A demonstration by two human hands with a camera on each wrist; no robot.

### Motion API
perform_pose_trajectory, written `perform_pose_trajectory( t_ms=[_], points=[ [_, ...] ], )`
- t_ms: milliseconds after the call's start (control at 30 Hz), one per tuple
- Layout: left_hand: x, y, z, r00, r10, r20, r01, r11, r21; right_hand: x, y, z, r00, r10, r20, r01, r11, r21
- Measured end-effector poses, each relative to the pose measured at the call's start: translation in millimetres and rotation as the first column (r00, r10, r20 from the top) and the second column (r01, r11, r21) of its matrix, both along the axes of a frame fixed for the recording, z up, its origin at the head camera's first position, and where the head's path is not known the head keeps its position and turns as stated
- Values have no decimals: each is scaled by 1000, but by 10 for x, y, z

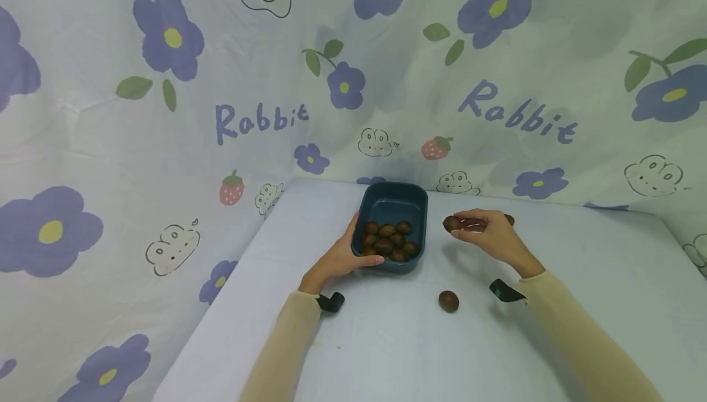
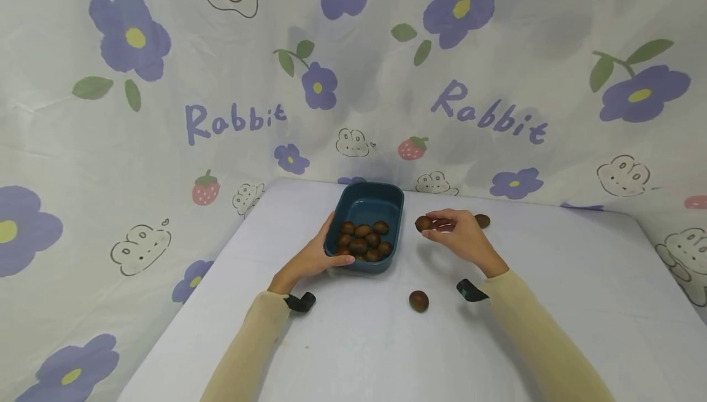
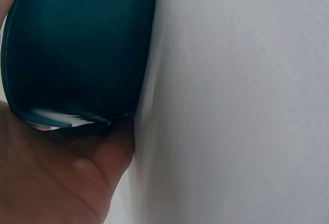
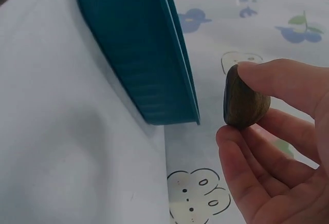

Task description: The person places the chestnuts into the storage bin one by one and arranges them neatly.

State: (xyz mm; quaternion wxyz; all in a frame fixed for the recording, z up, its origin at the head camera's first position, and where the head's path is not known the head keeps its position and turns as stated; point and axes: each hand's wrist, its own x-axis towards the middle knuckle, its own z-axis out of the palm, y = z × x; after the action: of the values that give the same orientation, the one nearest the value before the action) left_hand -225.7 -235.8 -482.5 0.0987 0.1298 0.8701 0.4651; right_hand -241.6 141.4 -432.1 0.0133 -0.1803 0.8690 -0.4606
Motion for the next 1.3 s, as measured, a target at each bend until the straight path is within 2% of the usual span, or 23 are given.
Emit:
perform_pose_trajectory(
  t_ms=[233,467,900,1300],
  points=[
    [9,3,6,1000,19,18,-18,1000,-19,-172,-128,31,1000,-16,9,16,1000,-3],
    [9,9,4,1000,21,20,-21,1000,-21,-329,-235,9,999,-14,-38,14,1000,-15],
    [12,1,-5,1000,20,25,-19,1000,-13,-511,-488,-5,999,-27,-20,27,1000,3],
    [10,-2,-2,1000,-2,2,2,1000,13,-649,-731,-103,999,6,-52,-5,1000,16]
  ],
)
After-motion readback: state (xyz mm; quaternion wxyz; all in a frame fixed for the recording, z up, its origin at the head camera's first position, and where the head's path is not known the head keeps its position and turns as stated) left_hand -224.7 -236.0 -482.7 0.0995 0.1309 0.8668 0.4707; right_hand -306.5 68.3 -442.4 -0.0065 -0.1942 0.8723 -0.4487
